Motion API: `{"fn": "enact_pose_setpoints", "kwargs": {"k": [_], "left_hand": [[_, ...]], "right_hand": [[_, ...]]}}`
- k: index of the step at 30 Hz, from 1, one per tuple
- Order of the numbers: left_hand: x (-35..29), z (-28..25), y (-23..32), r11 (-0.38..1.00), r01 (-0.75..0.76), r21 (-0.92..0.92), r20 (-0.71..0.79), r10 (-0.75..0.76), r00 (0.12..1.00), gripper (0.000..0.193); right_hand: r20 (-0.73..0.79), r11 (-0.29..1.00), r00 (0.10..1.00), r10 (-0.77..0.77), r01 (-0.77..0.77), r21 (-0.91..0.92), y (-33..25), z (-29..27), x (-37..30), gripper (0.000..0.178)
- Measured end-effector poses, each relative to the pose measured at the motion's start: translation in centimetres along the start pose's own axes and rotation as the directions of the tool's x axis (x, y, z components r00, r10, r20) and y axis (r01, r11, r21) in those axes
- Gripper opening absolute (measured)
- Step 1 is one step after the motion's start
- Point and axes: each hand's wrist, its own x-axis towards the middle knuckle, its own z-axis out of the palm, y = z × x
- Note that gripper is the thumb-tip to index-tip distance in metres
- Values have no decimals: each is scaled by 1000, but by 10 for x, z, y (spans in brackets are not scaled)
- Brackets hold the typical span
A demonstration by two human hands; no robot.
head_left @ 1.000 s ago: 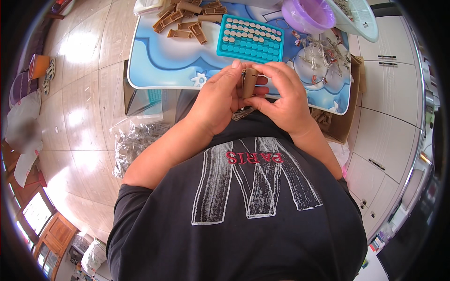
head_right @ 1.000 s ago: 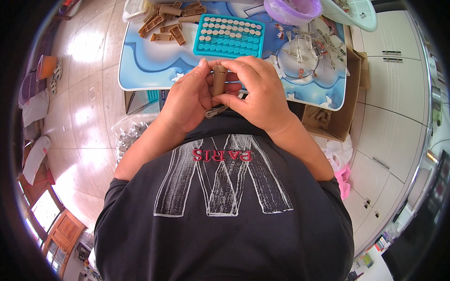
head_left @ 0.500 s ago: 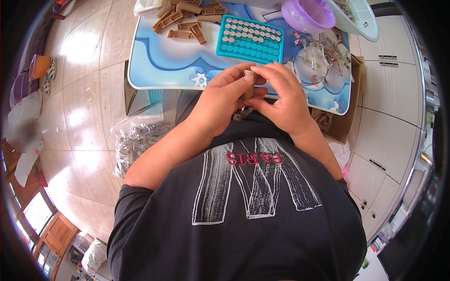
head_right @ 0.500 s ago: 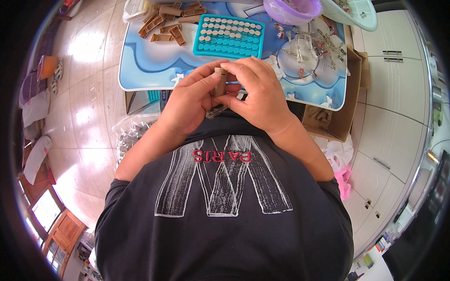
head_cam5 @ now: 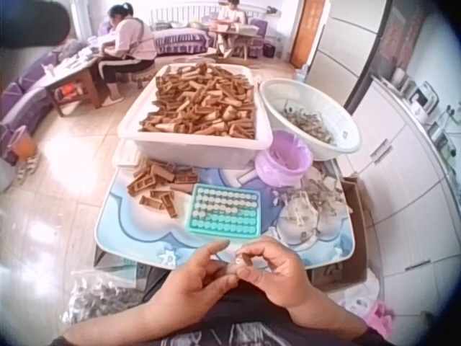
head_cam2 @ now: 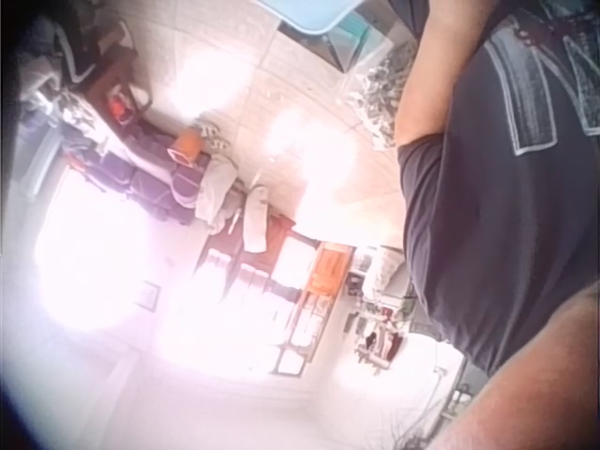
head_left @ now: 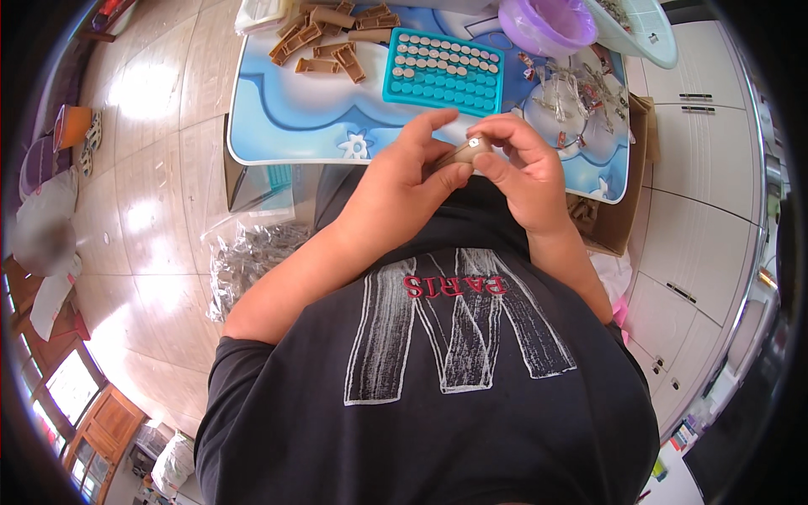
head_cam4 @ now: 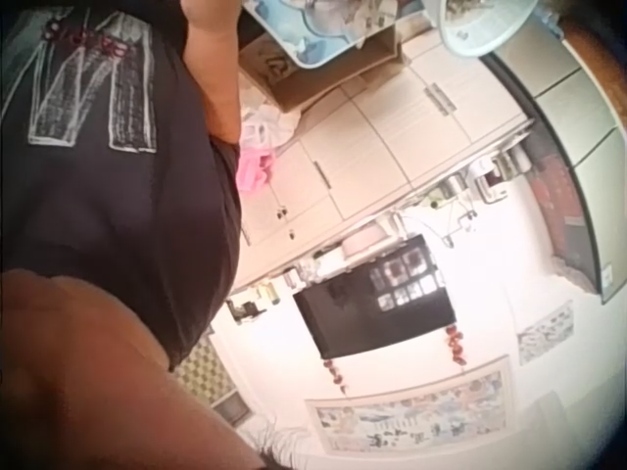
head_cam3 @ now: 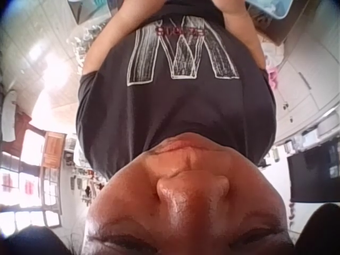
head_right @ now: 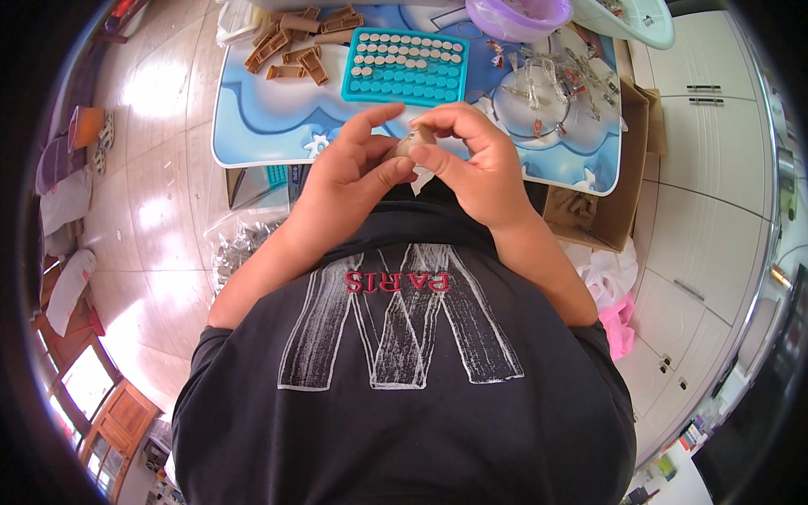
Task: The person assembles small components by hand, inserting wires and metal connectors into a plastic housing.
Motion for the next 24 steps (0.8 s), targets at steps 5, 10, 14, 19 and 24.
{"fn": "enact_pose_setpoints", "kwargs": {"k": [5,10,14,19,24], "left_hand": [[-1,-5,-2,986,103,-127,33,-100,994,22],[-5,-1,-3,998,-55,6,-53,55,997,13],[-4,0,-6,989,-130,63,-52,133,990,12],[6,-8,-12,965,242,-95,138,-228,964,14],[4,-10,-7,874,423,-239,291,-351,890,24]], "right_hand": [[11,927,975,223,-216,307,-5,-2,-9,21],[17,968,994,107,-108,225,-10,-2,-9,19],[-37,876,985,168,-132,465,-9,6,-14,16],[72,802,939,335,-325,501,2,7,-28,18],[-13,971,972,235,-234,49,5,-10,-34,26]]}}
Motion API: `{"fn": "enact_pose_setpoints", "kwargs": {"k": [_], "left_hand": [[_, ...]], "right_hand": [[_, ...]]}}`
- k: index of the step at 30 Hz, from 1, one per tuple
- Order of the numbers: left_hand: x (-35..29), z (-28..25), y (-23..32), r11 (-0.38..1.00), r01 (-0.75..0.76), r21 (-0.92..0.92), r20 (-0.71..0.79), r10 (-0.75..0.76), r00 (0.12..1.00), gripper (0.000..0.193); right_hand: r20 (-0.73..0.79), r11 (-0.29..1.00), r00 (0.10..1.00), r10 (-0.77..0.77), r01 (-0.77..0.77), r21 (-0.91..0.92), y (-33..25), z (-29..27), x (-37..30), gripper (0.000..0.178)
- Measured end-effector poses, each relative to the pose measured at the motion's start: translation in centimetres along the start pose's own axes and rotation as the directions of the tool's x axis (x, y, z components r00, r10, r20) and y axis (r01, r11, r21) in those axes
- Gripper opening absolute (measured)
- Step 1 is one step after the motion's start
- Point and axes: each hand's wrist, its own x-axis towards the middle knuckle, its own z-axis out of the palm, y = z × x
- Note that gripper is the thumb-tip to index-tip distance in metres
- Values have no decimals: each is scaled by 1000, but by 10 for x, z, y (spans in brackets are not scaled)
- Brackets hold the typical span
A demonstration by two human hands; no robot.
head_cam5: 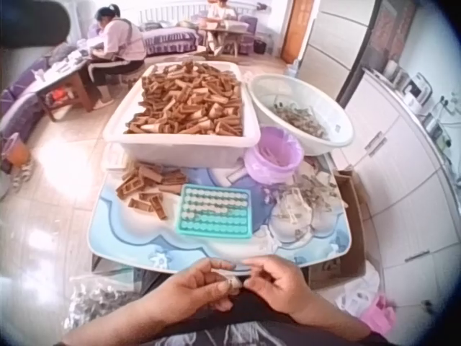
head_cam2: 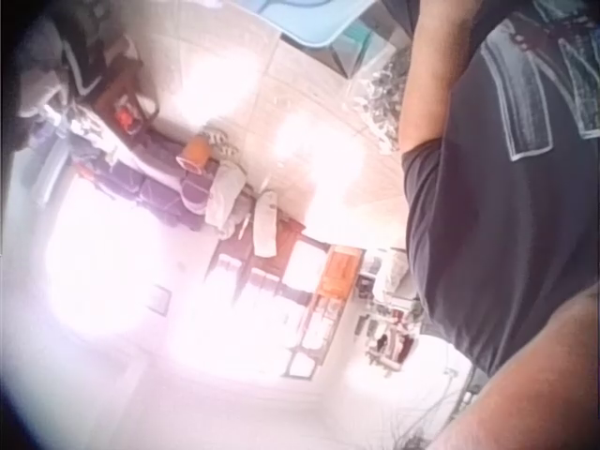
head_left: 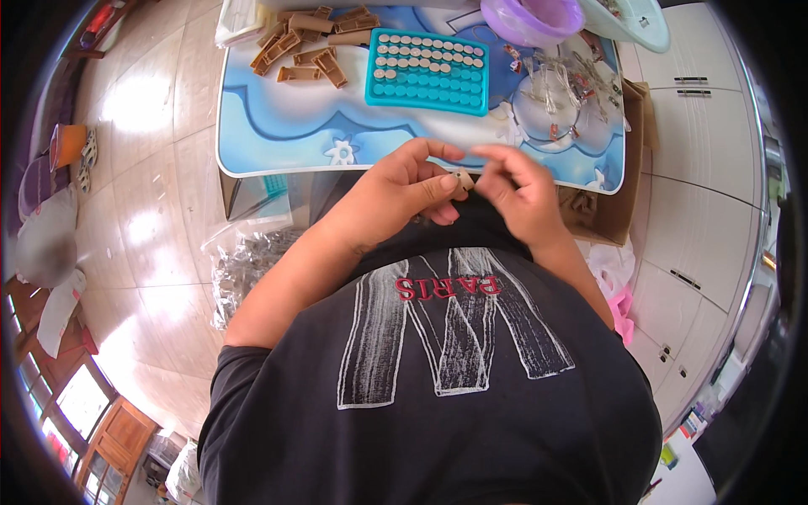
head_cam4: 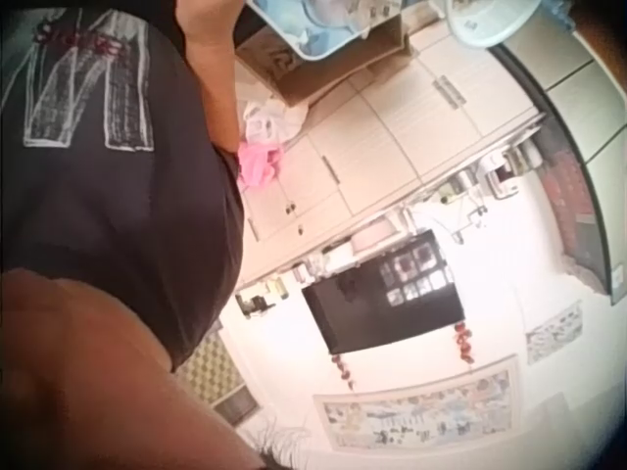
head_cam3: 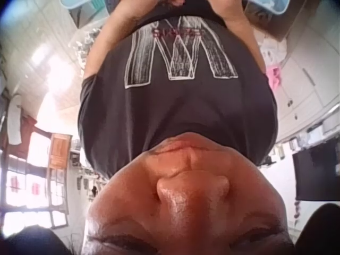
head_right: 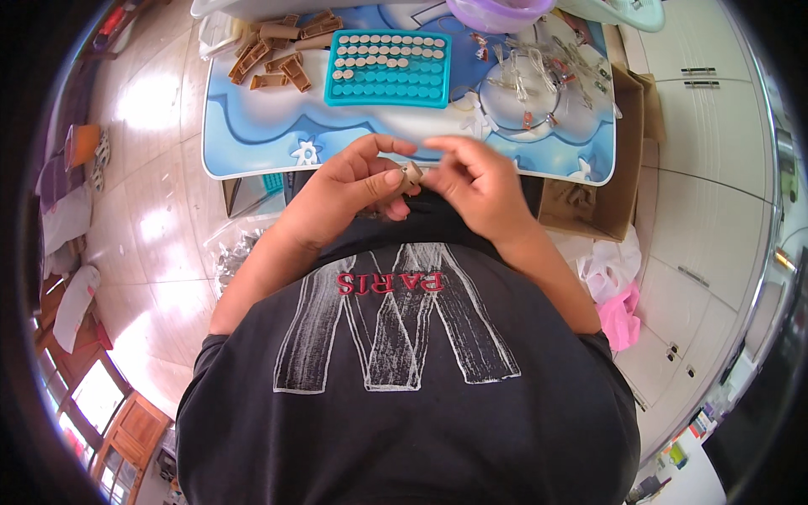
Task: The person assembles small components by hand, inserting wires and metal connectors into a plastic housing.
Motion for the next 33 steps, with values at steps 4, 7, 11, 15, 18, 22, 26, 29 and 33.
{"fn": "enact_pose_setpoints", "kwargs": {"k": [4,7,11,15,18,22,26,29,33], "left_hand": [[5,2,3,998,21,-54,-53,-24,998,32],[10,0,1,994,-1,-106,-53,-5,999,30],[13,-2,1,986,-5,-168,-87,-10,996,29],[11,-5,1,977,-31,-209,-108,8,994,29],[11,-6,0,977,-35,-210,-126,8,992,30],[12,-7,-1,971,-48,-234,-119,21,993,31],[11,-5,0,970,-42,-240,-144,7,990,31],[13,-6,-2,960,-62,-274,-117,30,993,32],[15,-6,-3,959,-67,-275,-148,26,989,32]], "right_hand": [[-248,857,941,-230,75,-511,1,-28,16,15],[-295,782,928,-227,-7,-623,3,-38,31,12],[-127,605,961,-247,50,-794,4,-43,49,11],[158,360,960,-231,235,-903,1,-48,58,8],[236,260,945,-226,292,-920,-5,-47,62,6],[239,226,952,-192,280,-933,-6,-47,66,7],[77,517,969,-233,191,-835,0,-56,66,11],[-27,603,968,-249,133,-787,-3,-56,63,13],[-71,611,987,-147,34,-791,-6,-49,58,11]]}}
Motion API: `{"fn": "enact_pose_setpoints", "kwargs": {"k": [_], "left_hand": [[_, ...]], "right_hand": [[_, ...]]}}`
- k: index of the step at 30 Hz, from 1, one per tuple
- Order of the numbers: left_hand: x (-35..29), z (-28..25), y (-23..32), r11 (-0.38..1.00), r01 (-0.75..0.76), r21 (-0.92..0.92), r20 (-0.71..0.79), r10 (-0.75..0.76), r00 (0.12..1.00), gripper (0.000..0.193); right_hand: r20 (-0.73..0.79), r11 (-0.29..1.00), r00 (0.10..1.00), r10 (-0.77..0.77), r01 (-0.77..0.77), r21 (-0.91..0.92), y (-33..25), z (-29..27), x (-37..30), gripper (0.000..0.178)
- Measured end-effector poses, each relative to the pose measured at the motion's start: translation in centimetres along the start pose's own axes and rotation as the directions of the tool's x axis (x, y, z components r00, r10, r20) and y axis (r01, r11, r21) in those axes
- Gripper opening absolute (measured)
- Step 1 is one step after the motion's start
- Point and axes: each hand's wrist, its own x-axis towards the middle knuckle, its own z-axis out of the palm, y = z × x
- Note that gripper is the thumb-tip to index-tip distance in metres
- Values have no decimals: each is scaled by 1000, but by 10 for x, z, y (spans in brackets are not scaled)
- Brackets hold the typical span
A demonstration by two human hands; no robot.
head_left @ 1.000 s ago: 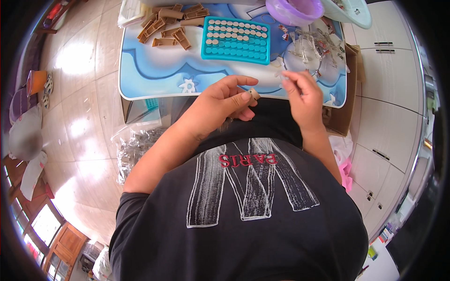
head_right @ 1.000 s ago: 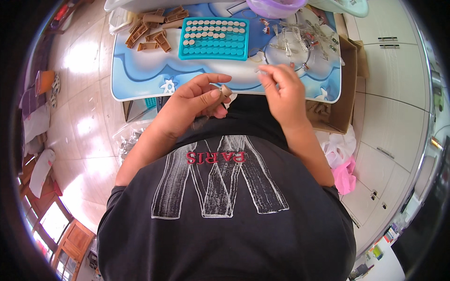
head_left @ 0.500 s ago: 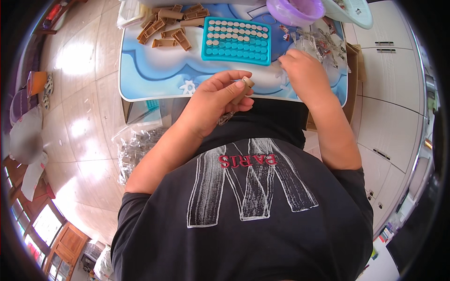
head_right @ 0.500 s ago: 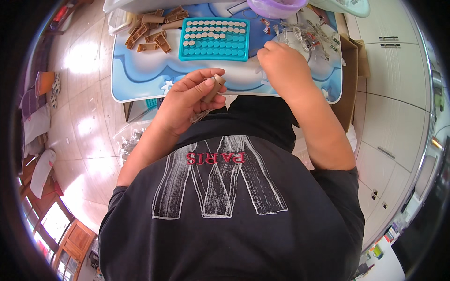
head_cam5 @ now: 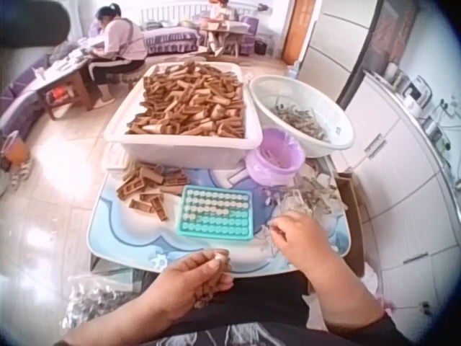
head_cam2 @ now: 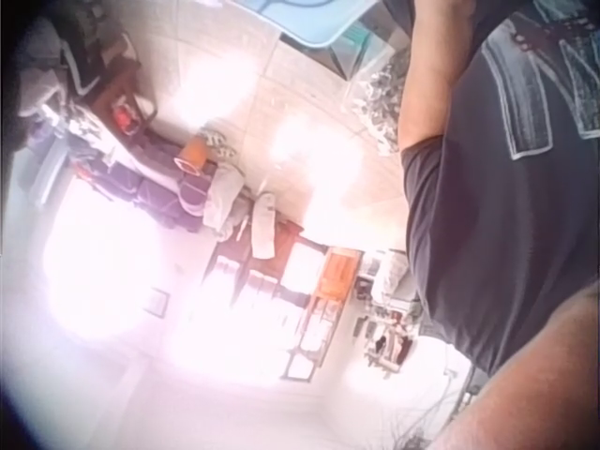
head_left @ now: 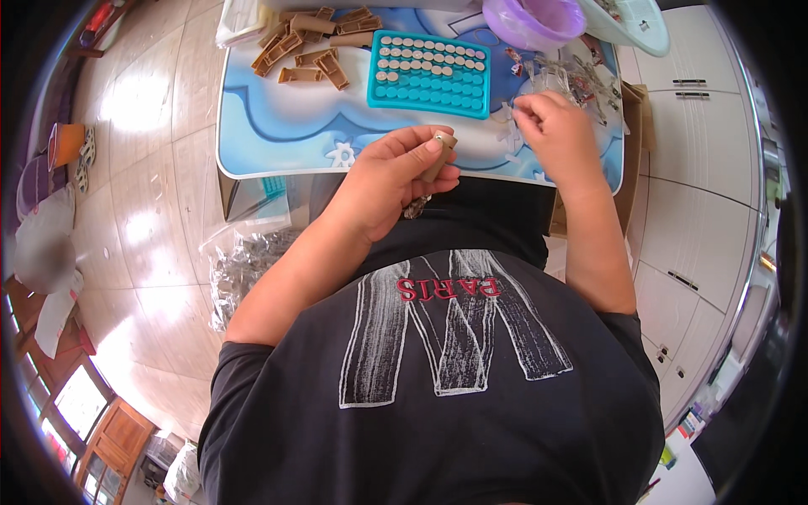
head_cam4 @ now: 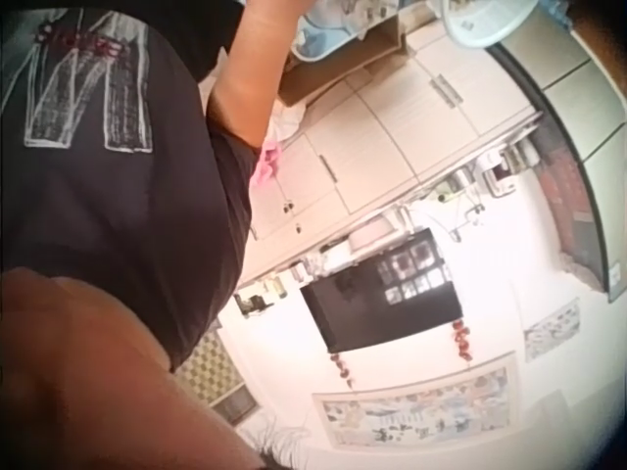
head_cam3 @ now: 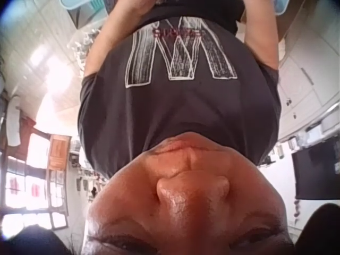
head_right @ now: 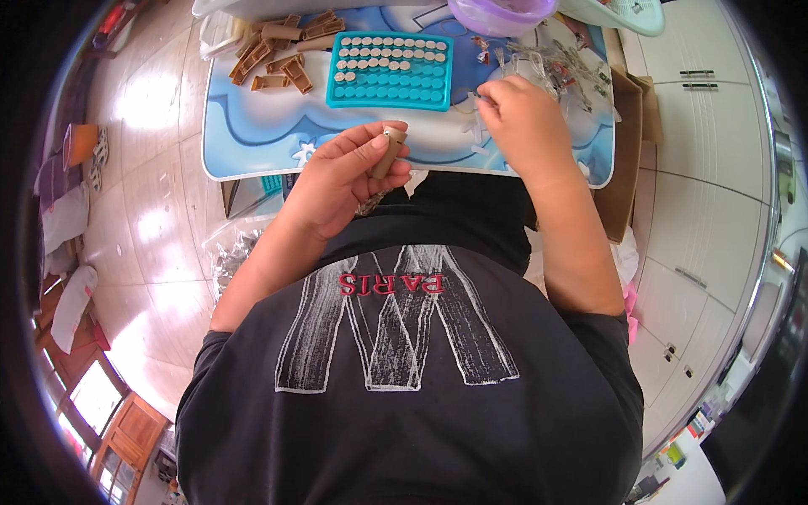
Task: The person assembles small components by hand, inserting wires and metal connectors into a plastic housing.
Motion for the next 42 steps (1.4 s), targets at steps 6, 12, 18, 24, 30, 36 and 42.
{"fn": "enact_pose_setpoints", "kwargs": {"k": [6,12,18,24,30,36,42], "left_hand": [[1,1,-2,1000,-9,0,-22,9,1000,30],[2,-3,-2,993,-16,-116,-11,15,1000,29],[6,-6,-5,987,-24,-156,16,27,1000,31],[10,-6,-5,983,-7,-186,10,9,1000,32],[12,-5,-5,983,-10,-182,3,11,1000,32],[14,-11,-7,974,2,-228,8,0,1000,33],[13,-12,-7,967,0,-253,70,19,997,33]], "right_hand": [[139,876,957,-255,289,-386,3,4,7,4],[-32,938,974,-225,208,-276,8,4,9,3],[-202,993,972,-118,115,-26,-4,3,1,6],[-177,968,978,111,-66,241,-11,4,-12,6],[-389,973,918,77,15,229,-8,7,-3,6],[-264,934,964,-35,125,335,-36,6,-11,5],[-164,933,965,-205,243,265,-60,13,-22,10]]}}
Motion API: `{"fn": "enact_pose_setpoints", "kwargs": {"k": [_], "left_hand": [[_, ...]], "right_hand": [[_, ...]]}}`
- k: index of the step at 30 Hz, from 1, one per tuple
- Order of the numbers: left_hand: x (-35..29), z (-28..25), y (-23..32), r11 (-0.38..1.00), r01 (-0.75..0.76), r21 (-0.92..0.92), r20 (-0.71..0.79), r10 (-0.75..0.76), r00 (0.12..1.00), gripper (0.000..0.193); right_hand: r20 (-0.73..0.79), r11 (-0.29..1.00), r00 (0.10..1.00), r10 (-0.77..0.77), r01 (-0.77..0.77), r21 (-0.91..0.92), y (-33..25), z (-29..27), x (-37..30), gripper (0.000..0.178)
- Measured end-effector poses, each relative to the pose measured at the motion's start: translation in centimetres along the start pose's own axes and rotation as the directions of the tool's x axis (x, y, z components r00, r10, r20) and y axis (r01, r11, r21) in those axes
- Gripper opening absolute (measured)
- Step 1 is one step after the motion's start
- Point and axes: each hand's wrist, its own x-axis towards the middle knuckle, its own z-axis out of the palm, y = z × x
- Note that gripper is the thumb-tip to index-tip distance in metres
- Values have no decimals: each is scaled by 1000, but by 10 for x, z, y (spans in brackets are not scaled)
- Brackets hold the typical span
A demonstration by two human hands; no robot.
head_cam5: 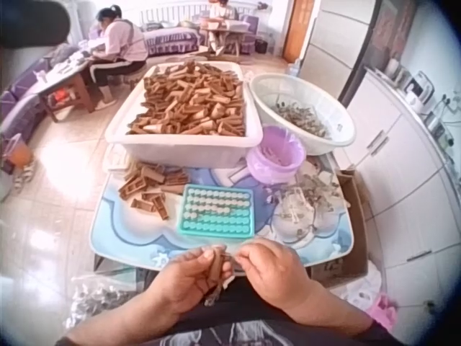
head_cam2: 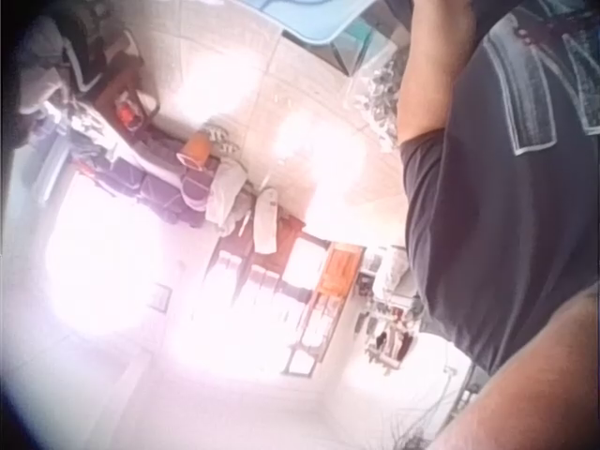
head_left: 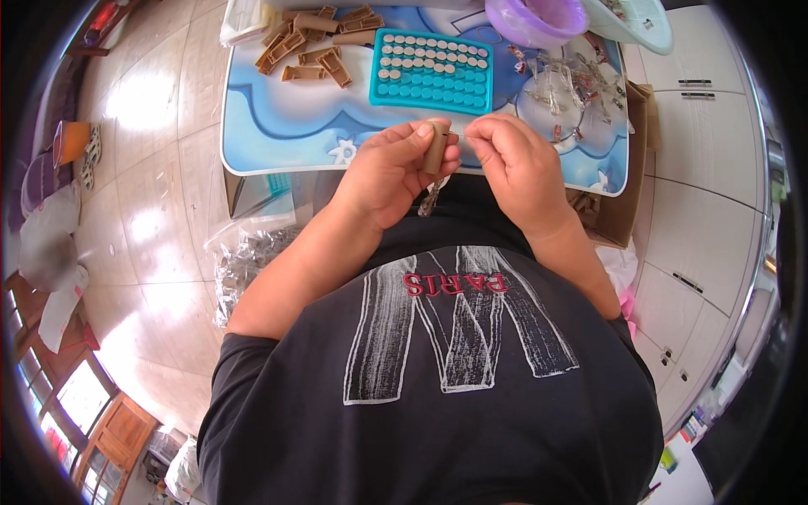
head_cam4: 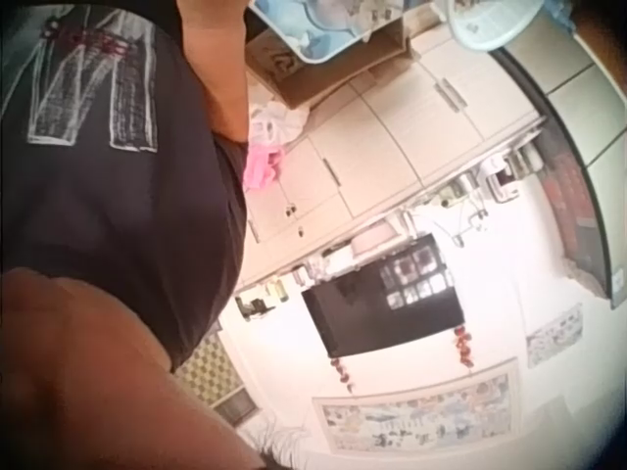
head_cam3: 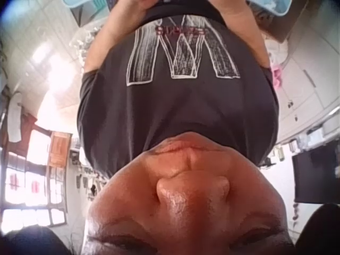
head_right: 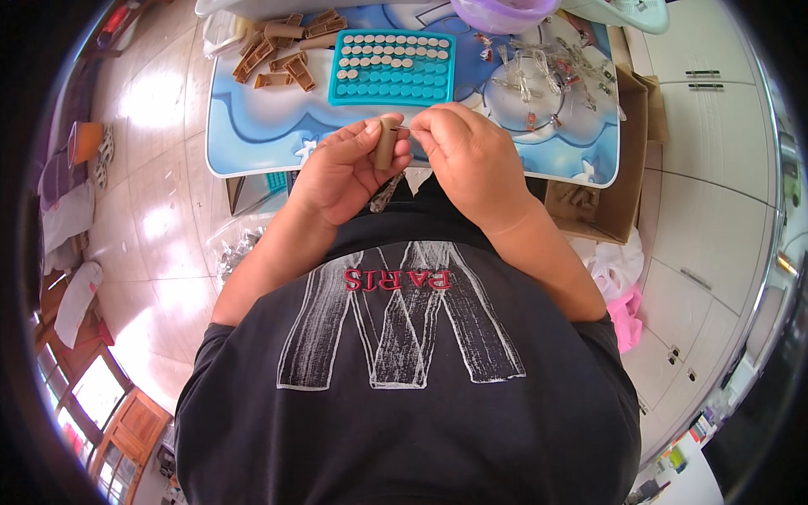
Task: The person assembles small components by hand, inserting wires and metal connectors into a plastic housing.
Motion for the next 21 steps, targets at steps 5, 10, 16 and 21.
{"fn": "enact_pose_setpoints", "kwargs": {"k": [5,10,16,21], "left_hand": [[-1,9,0,1000,-18,-9,-110,17,994,26],[-4,19,2,999,-7,48,-157,14,987,21],[0,7,-3,994,-20,108,-122,33,992,25],[-2,12,-2,994,-13,106,-84,22,996,27]], "right_hand": [[7,999,999,-51,51,19,2,6,-2,10],[42,994,996,-80,83,-71,5,7,-3,13],[48,990,995,-89,93,-101,2,9,-3,12],[8,998,999,33,-33,59,4,7,-7,12]]}}
